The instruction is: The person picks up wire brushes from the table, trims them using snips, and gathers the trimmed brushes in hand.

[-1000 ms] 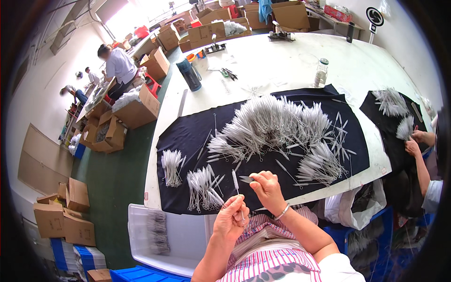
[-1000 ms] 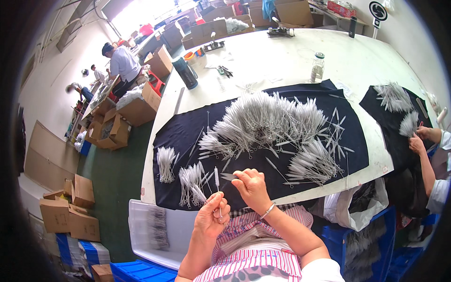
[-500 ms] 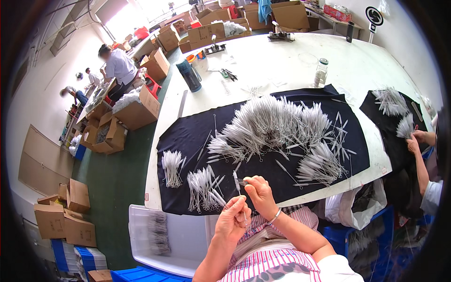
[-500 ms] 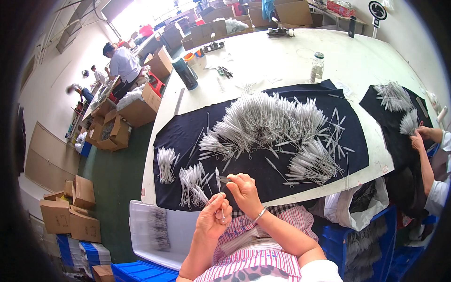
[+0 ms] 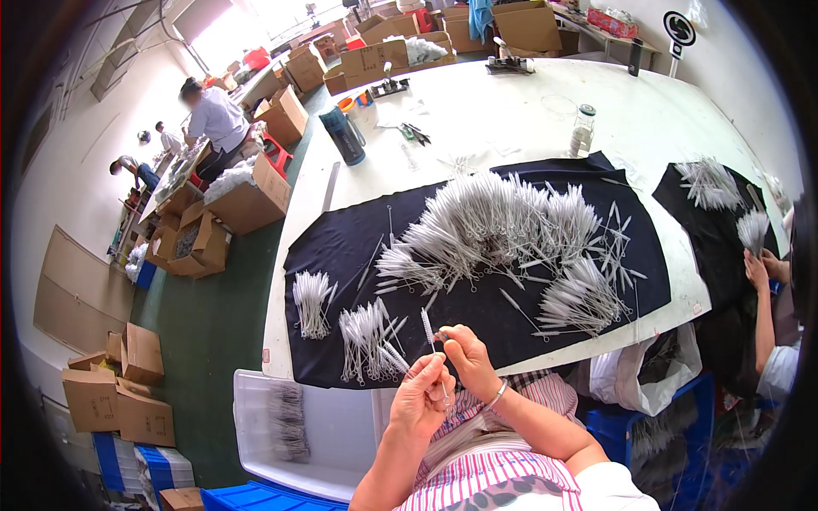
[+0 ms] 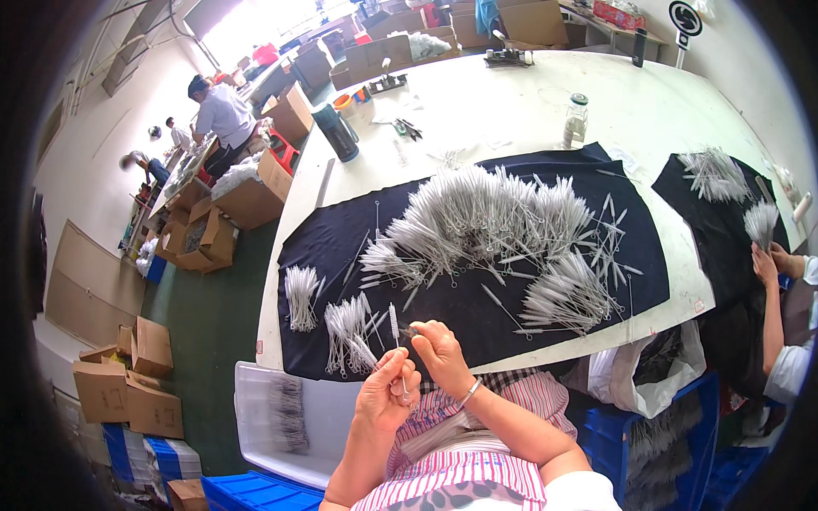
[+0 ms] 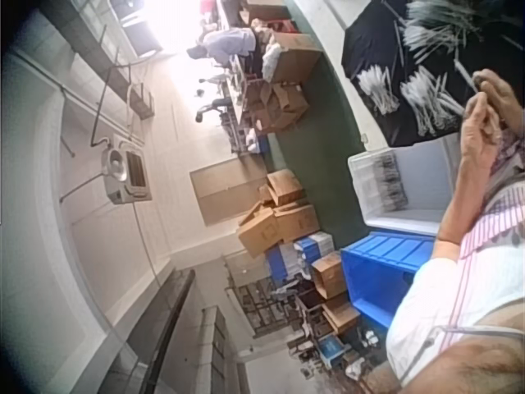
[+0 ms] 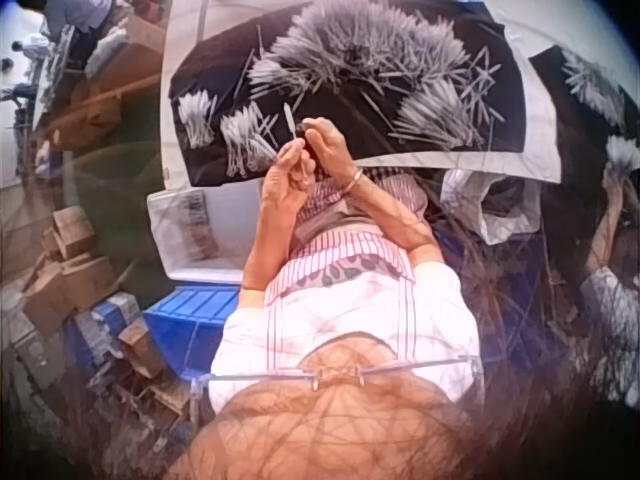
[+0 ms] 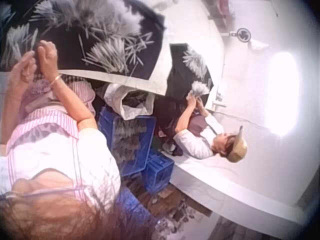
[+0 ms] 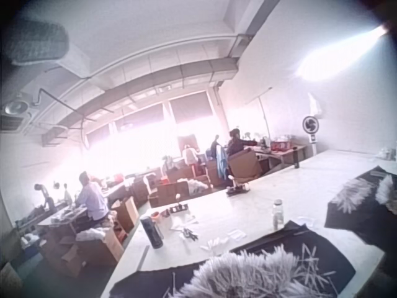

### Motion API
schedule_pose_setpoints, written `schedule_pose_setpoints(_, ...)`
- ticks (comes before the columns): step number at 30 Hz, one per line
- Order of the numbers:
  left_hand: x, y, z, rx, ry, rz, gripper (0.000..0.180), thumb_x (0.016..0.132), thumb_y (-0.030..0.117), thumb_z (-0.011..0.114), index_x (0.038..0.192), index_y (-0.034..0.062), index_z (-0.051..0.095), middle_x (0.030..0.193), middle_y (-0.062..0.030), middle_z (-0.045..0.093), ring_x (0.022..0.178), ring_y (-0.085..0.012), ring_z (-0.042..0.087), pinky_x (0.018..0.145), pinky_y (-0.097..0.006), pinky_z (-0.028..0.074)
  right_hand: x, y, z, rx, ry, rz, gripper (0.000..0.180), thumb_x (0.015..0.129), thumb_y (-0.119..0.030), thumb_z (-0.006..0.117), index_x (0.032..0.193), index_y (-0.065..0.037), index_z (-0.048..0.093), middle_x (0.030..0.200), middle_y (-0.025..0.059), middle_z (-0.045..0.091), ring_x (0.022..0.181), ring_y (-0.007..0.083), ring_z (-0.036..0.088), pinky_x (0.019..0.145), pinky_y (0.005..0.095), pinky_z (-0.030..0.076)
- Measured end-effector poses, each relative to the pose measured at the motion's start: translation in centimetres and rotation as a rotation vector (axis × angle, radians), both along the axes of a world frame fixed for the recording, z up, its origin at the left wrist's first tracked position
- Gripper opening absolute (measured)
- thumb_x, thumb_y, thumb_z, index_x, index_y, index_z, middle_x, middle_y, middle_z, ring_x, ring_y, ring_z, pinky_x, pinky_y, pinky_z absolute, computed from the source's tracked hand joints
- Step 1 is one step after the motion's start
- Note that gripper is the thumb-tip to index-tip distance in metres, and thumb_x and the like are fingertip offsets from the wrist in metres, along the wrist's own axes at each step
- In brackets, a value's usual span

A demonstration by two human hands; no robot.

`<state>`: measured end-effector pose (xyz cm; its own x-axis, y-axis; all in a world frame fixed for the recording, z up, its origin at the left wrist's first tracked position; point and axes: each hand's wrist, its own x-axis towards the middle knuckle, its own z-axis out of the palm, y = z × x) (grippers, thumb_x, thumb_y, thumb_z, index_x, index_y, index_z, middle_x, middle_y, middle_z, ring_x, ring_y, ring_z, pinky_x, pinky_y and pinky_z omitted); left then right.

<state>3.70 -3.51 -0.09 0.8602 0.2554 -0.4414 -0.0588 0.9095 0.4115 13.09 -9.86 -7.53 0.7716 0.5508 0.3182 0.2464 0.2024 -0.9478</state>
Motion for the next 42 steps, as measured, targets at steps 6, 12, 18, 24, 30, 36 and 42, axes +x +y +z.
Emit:
schedule_pose_setpoints(6,0.1,0.0,0.0,-0.020,-0.004,-0.014,0.012,0.085,0.016,0.049,0.087,0.0074,0.058,0.060,-0.0013,0.052,0.044,-0.0066,0.037,0.036,-0.020,0.030,-0.3,0.1,0.7,-0.037,-0.061,-0.043,0.018,0.081,-0.015,0.050,0.092,-0.001,0.054,0.077,0.0087,0.052,0.074,0.0239,0.049,0.067,0.0300,0.038)
schedule_pose_setpoints(12,0.2,-0.2,0.0,-0.019,0.036,-0.011,0.012,0.085,0.016,0.050,0.087,0.0076,0.057,0.059,-0.0012,0.052,0.044,-0.0066,0.037,0.036,-0.019,0.029,-0.8,0.4,-0.1,0.042,0.208,-0.005,0.016,0.082,-0.014,0.051,0.091,-0.001,0.054,0.078,0.0083,0.053,0.074,0.0222,0.049,0.068,0.0300,0.038)
schedule_pose_setpoints(18,0.3,-0.2,-0.1,-0.014,0.038,-0.014,0.011,0.085,0.015,0.050,0.086,0.0073,0.057,0.060,-0.0018,0.053,0.044,-0.0069,0.037,0.036,-0.020,0.031,-0.3,-0.1,-0.7,0.012,0.041,-0.060,0.017,0.084,-0.014,0.049,0.093,-0.001,0.054,0.077,0.0069,0.053,0.073,0.0185,0.050,0.066,0.0284,0.039)
schedule_pose_setpoints(24,0.4,-0.3,-0.3,-0.042,0.009,-0.032,0.011,0.085,0.015,0.050,0.084,0.0068,0.057,0.059,-0.0016,0.052,0.045,-0.0066,0.038,0.036,-0.019,0.031,-0.8,-0.4,-0.4,0.066,0.223,0.072,0.021,0.086,-0.016,0.047,0.097,0.000,0.053,0.083,0.0063,0.054,0.078,0.0148,0.050,0.070,0.0249,0.040)
schedule_pose_setpoints(30,0.4,-0.4,-0.3,-0.064,0.000,-0.043,0.012,0.084,0.017,0.051,0.086,0.0068,0.057,0.062,-0.0021,0.054,0.045,-0.0061,0.038,0.036,-0.018,0.029,-1.6,0.0,-0.5,0.135,0.417,0.095,0.020,0.086,-0.014,0.047,0.100,0.000,0.052,0.085,0.0040,0.052,0.077,0.0112,0.048,0.069,0.0225,0.039)
schedule_pose_setpoints(36,0.5,-0.6,-0.4,-0.086,-0.028,-0.049,0.012,0.084,0.017,0.051,0.087,0.0072,0.058,0.065,-0.0027,0.056,0.046,-0.0058,0.039,0.036,-0.018,0.028,-1.4,0.0,-0.3,0.052,0.267,0.030,0.017,0.086,-0.012,0.047,0.096,0.000,0.053,0.081,0.0028,0.052,0.075,0.0114,0.047,0.067,0.0229,0.039)
schedule_pose_setpoints(42,0.6,-0.7,-0.4,-0.082,-0.033,-0.059,0.011,0.084,0.017,0.051,0.085,0.0074,0.057,0.065,-0.0023,0.055,0.046,-0.0058,0.039,0.036,-0.019,0.028,-1.6,-0.2,-0.1,0.131,0.438,0.061,0.014,0.086,-0.013,0.048,0.092,-0.001,0.054,0.080,0.0030,0.053,0.073,0.0107,0.049,0.065,0.0237,0.040)
